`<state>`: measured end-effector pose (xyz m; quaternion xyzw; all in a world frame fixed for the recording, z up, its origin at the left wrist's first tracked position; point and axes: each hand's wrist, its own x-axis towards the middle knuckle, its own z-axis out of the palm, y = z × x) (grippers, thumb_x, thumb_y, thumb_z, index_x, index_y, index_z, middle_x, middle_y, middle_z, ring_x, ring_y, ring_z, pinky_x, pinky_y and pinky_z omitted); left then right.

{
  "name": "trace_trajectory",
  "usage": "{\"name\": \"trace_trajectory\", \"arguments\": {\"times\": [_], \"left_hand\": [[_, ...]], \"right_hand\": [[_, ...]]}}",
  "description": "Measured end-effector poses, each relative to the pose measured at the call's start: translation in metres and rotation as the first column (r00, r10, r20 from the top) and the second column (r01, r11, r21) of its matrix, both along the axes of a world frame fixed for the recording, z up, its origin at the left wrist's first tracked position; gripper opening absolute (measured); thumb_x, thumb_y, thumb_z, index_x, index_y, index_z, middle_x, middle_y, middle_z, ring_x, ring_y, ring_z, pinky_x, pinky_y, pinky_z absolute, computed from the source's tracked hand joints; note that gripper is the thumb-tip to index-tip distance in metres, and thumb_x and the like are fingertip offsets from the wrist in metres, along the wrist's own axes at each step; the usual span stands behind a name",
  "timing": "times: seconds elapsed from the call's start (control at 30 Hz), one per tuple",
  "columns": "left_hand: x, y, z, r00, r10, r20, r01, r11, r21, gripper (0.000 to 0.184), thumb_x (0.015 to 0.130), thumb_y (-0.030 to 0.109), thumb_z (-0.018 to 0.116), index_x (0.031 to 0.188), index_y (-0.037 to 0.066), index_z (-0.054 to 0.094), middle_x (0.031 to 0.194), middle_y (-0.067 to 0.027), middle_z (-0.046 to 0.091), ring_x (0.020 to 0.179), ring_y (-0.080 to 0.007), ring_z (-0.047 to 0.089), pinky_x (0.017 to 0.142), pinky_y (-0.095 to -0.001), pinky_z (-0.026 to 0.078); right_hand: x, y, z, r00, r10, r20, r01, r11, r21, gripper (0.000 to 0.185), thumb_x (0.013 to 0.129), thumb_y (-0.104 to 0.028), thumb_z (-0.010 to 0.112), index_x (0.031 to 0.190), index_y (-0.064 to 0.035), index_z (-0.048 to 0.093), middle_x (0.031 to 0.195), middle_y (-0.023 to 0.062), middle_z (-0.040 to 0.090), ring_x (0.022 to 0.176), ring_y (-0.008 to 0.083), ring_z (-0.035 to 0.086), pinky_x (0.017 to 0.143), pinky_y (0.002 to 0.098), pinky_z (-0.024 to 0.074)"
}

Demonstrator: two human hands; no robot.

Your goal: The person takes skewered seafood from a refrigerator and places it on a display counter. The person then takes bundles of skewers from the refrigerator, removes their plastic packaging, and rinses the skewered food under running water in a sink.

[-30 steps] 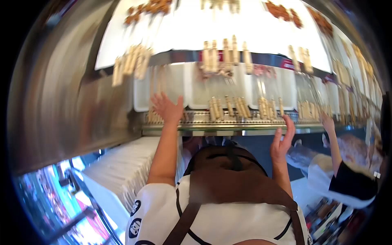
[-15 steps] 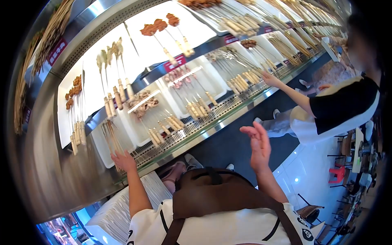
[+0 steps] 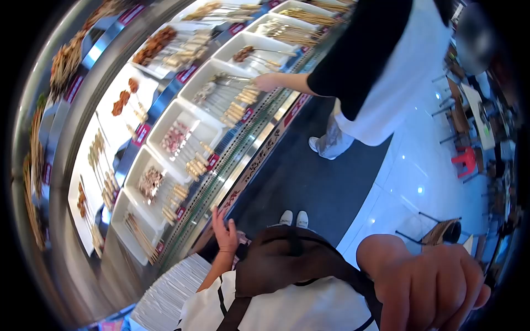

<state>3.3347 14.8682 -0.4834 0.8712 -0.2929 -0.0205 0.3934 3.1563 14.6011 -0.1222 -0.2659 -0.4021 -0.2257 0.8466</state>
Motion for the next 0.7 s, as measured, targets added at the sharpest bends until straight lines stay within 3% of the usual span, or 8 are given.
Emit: {"name": "trace_trajectory", "arguments": {"times": [0.03,0.1,0.17,0.3,0.43,0.57,0.6,0.7], "left_hand": [[0.002,-0.014,-0.001,0.993,-0.068,-0.094,0.059,0.994,-0.091,0.036,0.084,0.009,0.050,0.117,-0.003,0.047,0.136,-0.0248,0.032,0.123,-0.0385,0.036,0.103,-0.0417,0.027],[0.012,-0.040,0.003,0.975,-0.216,0.045,0.217,0.976,-0.012,0.036,0.083,0.008,0.051,0.117,-0.003,0.047,0.136,-0.0252,0.033,0.122,-0.0386,0.037,0.103,-0.0414,0.028],[0.025,-0.061,-0.019,0.962,-0.254,-0.101,0.246,0.965,-0.091,0.036,0.083,0.008,0.051,0.117,-0.003,0.047,0.135,-0.0247,0.034,0.122,-0.0385,0.037,0.102,-0.0406,0.029],[0.027,-0.120,-0.017,0.961,-0.268,-0.068,0.262,0.961,-0.094,0.034,0.083,0.007,0.052,0.116,-0.001,0.046,0.134,-0.0213,0.036,0.122,-0.0368,0.038,0.101,-0.0388,0.031],[-0.006,-0.171,-0.002,0.915,-0.403,0.010,0.403,0.915,-0.028,0.034,0.083,0.006,0.052,0.116,0.001,0.047,0.135,-0.0206,0.036,0.120,-0.0361,0.040,0.098,-0.0378,0.036],[-0.047,-0.221,-0.014,0.717,-0.631,-0.297,0.683,0.720,0.119,0.030,0.085,0.016,0.052,0.112,0.003,0.054,0.121,-0.0183,0.050,0.109,-0.0318,0.051,0.089,-0.0363,0.043],[-0.060,-0.231,-0.019,0.618,-0.631,-0.469,0.774,0.594,0.221,0.030,0.086,0.021,0.051,0.110,0.003,0.056,0.114,-0.0175,0.055,0.105,-0.0305,0.055,0.087,-0.0361,0.045],[-0.111,-0.263,-0.019,0.607,-0.625,-0.491,0.795,0.479,0.374,0.033,0.088,0.027,0.049,0.108,0.003,0.059,0.104,-0.0163,0.060,0.102,-0.0289,0.057,0.087,-0.0353,0.045]], "right_hand": [[-0.007,0.000,0.000,0.999,-0.029,0.021,0.029,1.000,-0.002,0.035,0.093,-0.024,0.046,0.074,0.0041,0.056,0.058,0.0083,0.047,0.046,0.0184,0.051,0.068,0.0445,0.0568],[-0.031,0.005,-0.003,0.978,-0.207,-0.034,0.207,0.978,-0.017,0.036,0.093,-0.026,0.045,0.075,0.0028,0.056,0.056,0.0090,0.046,0.045,0.0188,0.050,0.064,0.0434,0.0559],[-0.056,0.006,-0.007,0.933,-0.343,-0.112,0.339,0.939,-0.053,0.037,0.094,-0.029,0.044,0.076,0.0015,0.055,0.054,0.0097,0.045,0.043,0.0192,0.050,0.059,0.0424,0.0550],[-0.071,-0.011,-0.026,0.869,-0.469,-0.155,0.471,0.882,-0.026,0.043,0.095,-0.033,0.043,0.069,-0.0011,0.054,0.045,0.0084,0.041,0.037,0.0169,0.047,0.050,0.0383,0.0528],[-0.125,-0.036,-0.075,0.415,-0.827,-0.379,0.849,0.501,-0.166,0.051,0.095,-0.047,0.034,0.070,-0.0040,0.048,0.058,0.0089,0.047,0.049,0.0183,0.051,0.046,0.0282,0.0467],[-0.191,-0.065,-0.158,0.110,-0.716,-0.689,0.935,0.311,-0.173,0.047,0.096,-0.044,0.031,0.083,-0.0025,0.051,0.057,0.0034,0.041,0.044,0.0150,0.040,0.054,0.0302,0.0437],[-0.211,-0.068,-0.186,0.058,-0.644,-0.763,0.935,0.304,-0.185,0.046,0.096,-0.042,0.032,0.085,-0.0022,0.051,0.057,0.0027,0.041,0.045,0.0142,0.039,0.057,0.0303,0.0432],[-0.268,-0.080,-0.257,-0.070,-0.507,-0.859,0.876,0.381,-0.296,0.043,0.096,-0.038,0.033,0.098,-0.0013,0.055,0.063,0.0018,0.044,0.054,0.0136,0.045,0.066,0.0349,0.0449]]}}
